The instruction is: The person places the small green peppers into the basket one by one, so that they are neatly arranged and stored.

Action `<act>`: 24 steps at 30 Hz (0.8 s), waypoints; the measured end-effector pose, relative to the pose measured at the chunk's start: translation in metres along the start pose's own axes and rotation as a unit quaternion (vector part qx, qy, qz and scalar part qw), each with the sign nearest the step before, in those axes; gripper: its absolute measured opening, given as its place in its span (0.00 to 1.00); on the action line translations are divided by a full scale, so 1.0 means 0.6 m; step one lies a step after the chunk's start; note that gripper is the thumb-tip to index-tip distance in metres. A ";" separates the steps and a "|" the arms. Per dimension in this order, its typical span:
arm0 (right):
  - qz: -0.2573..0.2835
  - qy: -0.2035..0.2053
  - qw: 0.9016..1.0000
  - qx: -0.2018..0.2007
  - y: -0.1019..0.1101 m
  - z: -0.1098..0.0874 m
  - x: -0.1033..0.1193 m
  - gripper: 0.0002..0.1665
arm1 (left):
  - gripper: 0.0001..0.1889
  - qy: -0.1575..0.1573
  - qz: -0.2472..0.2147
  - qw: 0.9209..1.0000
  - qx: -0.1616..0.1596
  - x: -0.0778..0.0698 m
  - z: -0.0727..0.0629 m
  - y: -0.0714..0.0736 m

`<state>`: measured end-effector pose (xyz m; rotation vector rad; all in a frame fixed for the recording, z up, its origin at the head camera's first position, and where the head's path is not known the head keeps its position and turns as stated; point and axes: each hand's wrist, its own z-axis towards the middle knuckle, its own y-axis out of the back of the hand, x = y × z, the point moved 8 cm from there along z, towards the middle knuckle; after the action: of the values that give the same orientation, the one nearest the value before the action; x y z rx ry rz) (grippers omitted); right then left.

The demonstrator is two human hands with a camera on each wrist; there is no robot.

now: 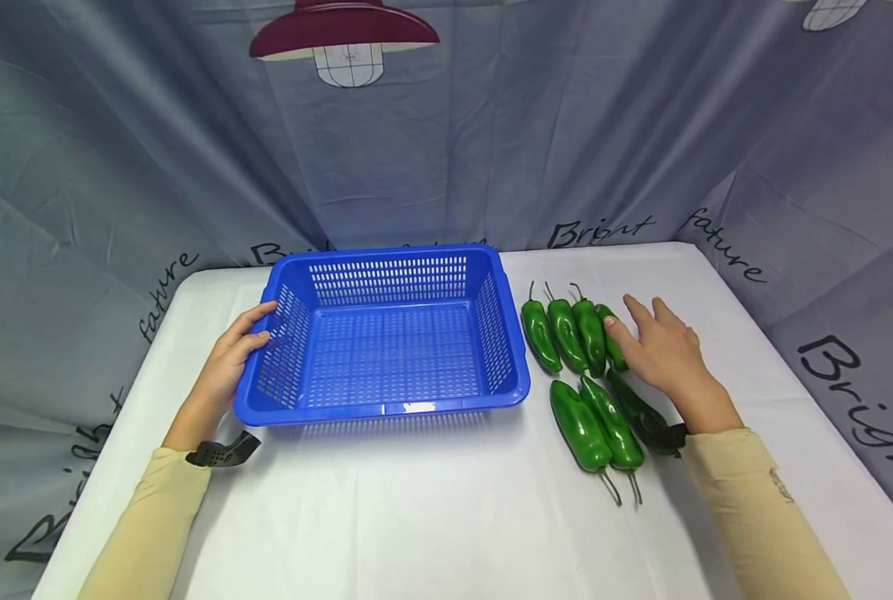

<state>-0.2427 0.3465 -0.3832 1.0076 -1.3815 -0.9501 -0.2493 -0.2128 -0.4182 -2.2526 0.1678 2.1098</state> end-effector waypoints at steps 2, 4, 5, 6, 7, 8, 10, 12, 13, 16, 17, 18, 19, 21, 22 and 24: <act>0.003 -0.002 1.000 0.000 -0.001 0.002 -0.001 0.46 | 0.27 0.002 0.001 1.000 -0.001 0.002 0.000 0.000; 0.007 -0.005 1.000 0.001 -0.002 0.003 -0.002 0.46 | 0.26 0.002 0.002 1.000 -0.003 0.003 0.000 0.001; 0.008 -0.007 1.000 0.002 -0.002 0.003 -0.003 0.46 | 0.26 0.002 0.002 1.000 -0.004 0.003 0.000 0.001; 0.011 -0.009 1.000 0.002 -0.003 0.004 -0.004 0.46 | 0.26 0.002 0.003 1.000 -0.005 0.003 0.000 0.001; 0.013 -0.010 1.000 0.002 -0.003 0.004 -0.005 0.46 | 0.26 0.002 0.002 1.000 -0.006 0.003 0.000 0.001; 0.017 -0.012 1.000 0.003 -0.003 0.004 -0.005 0.46 | 0.26 0.000 0.000 1.000 -0.007 0.003 0.000 0.001; 0.022 -0.013 1.000 0.004 -0.003 0.004 -0.007 0.46 | 0.26 -0.002 0.002 1.000 -0.007 0.002 0.000 0.001; 0.028 -0.016 0.999 0.006 -0.004 0.003 -0.009 0.46 | 0.27 -0.002 0.001 1.000 -0.007 0.002 0.001 0.000; 0.029 -0.016 0.999 0.008 -0.004 0.003 -0.009 0.46 | 0.27 -0.002 0.000 1.000 -0.007 0.002 0.000 -0.001; 0.040 -0.016 0.999 0.013 -0.004 0.000 -0.011 0.45 | 0.26 -0.001 0.005 1.000 -0.007 0.003 0.001 -0.001; 0.044 -0.014 0.999 0.014 -0.004 0.000 -0.012 0.45 | 0.26 -0.001 0.005 1.000 -0.008 0.003 0.001 -0.001; 0.048 -0.013 0.999 0.014 -0.004 -0.002 -0.013 0.45 | 0.26 0.000 0.007 1.000 -0.008 0.003 0.001 -0.001; 0.053 -0.013 0.998 0.015 -0.003 -0.004 -0.016 0.45 | 0.26 0.001 0.008 1.000 -0.009 0.003 0.001 0.000; 0.061 -0.014 0.998 0.016 -0.002 -0.008 -0.022 0.44 | 0.26 0.002 0.008 1.000 -0.010 0.004 0.001 0.001; 0.064 -0.015 0.998 0.017 -0.002 -0.012 -0.026 0.44 | 0.26 0.001 0.008 1.000 -0.009 0.004 0.001 0.001; 0.067 -0.022 0.997 0.025 -0.003 -0.019 -0.037 0.43 | 0.26 -0.001 0.007 1.000 -0.008 0.004 0.001 0.001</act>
<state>-0.2309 0.3668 -0.3912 0.9230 -1.4970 -0.8474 -0.2497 -0.2136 -0.4207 -2.2653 0.1659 2.1278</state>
